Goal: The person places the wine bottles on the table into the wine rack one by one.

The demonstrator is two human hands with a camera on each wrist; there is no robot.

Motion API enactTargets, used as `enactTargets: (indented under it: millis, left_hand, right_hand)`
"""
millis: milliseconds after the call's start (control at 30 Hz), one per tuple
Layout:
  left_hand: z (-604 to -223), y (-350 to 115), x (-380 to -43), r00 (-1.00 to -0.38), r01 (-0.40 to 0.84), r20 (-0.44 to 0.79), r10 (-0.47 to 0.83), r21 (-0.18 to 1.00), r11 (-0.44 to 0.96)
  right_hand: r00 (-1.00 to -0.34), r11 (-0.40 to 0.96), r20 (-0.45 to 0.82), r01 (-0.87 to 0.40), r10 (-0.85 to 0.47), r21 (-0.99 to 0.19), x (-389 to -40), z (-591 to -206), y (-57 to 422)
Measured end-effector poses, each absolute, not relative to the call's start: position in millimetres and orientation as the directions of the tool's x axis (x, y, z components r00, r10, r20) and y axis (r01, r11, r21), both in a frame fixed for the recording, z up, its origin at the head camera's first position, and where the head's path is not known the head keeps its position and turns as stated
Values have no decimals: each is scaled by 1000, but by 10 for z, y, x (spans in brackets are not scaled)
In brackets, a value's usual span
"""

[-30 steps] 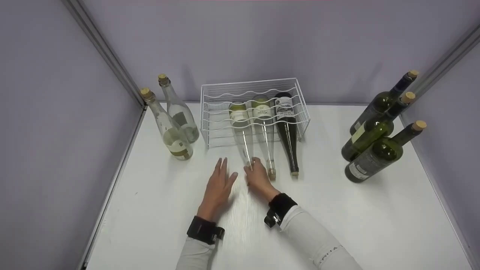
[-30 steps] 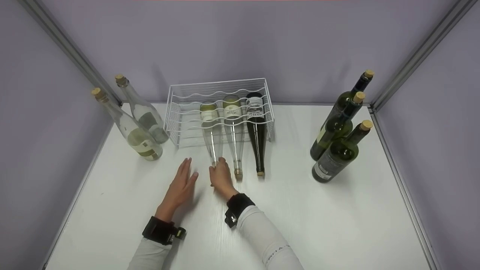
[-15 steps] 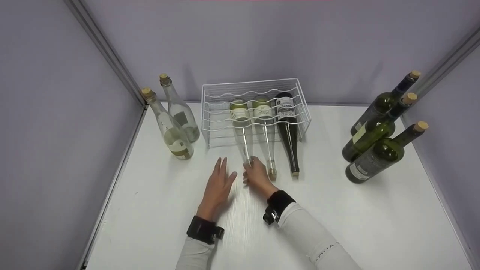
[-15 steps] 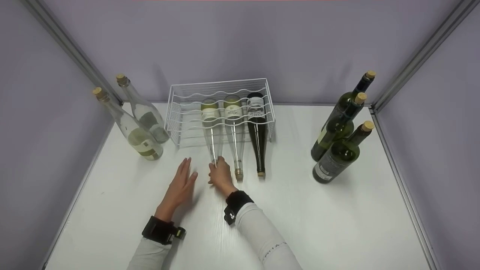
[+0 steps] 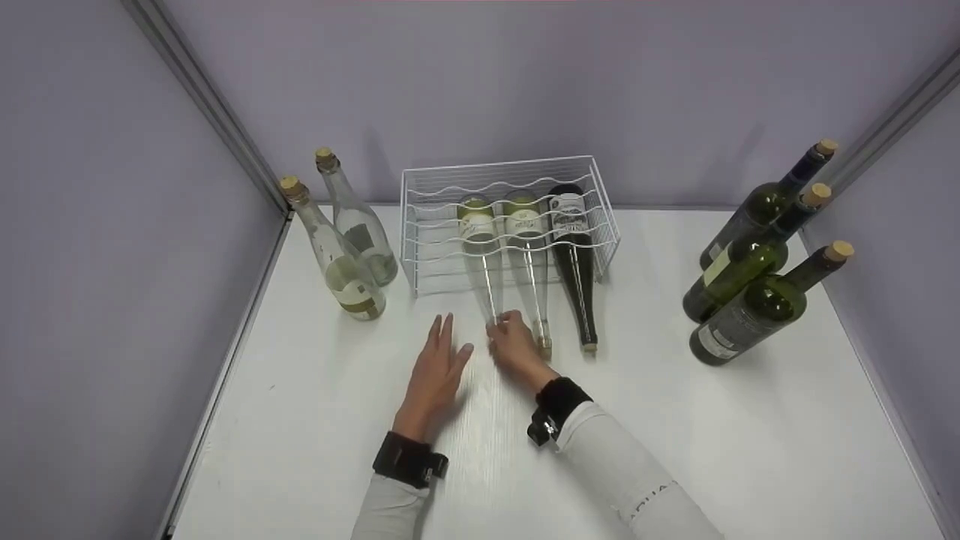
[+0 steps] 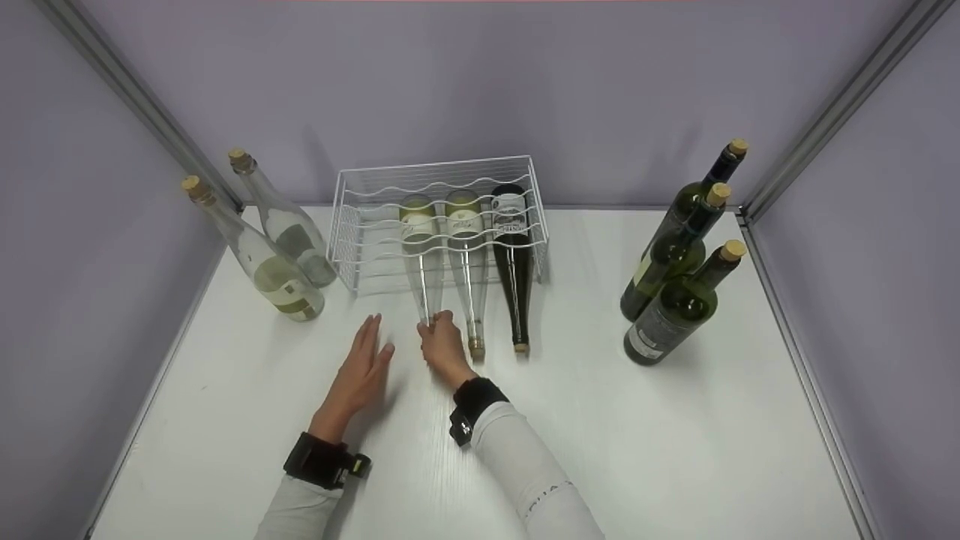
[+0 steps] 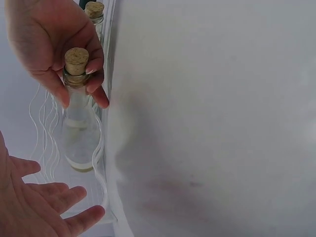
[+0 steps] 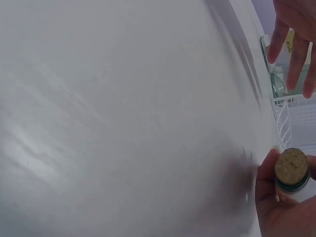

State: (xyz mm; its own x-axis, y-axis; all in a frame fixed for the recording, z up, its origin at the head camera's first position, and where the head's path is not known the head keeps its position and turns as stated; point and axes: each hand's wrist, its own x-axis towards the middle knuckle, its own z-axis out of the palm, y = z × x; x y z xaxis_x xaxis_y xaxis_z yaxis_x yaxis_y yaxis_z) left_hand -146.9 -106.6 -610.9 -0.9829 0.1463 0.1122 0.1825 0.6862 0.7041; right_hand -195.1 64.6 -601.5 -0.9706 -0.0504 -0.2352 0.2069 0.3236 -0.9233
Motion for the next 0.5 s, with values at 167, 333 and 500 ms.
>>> enactTargets:
  millis: [167, 333, 500]
  left_hand:
    - [-6098, -1061, -1471, -981, 195, 126, 150, 694, 693]
    - [-6095, -1056, -1470, -980, 197, 129, 149, 693, 693]
    - [-6095, -1055, -1465, -982, 190, 126, 143, 700, 688]
  right_hand:
    - [-963, 265, -259, 231, -79, -936, -1961, -6012, 631]
    - [-960, 204, -269, 248, -84, -947, -1972, -6031, 623]
    - [-955, 177, -277, 255, -107, -950, -1984, -6038, 623]
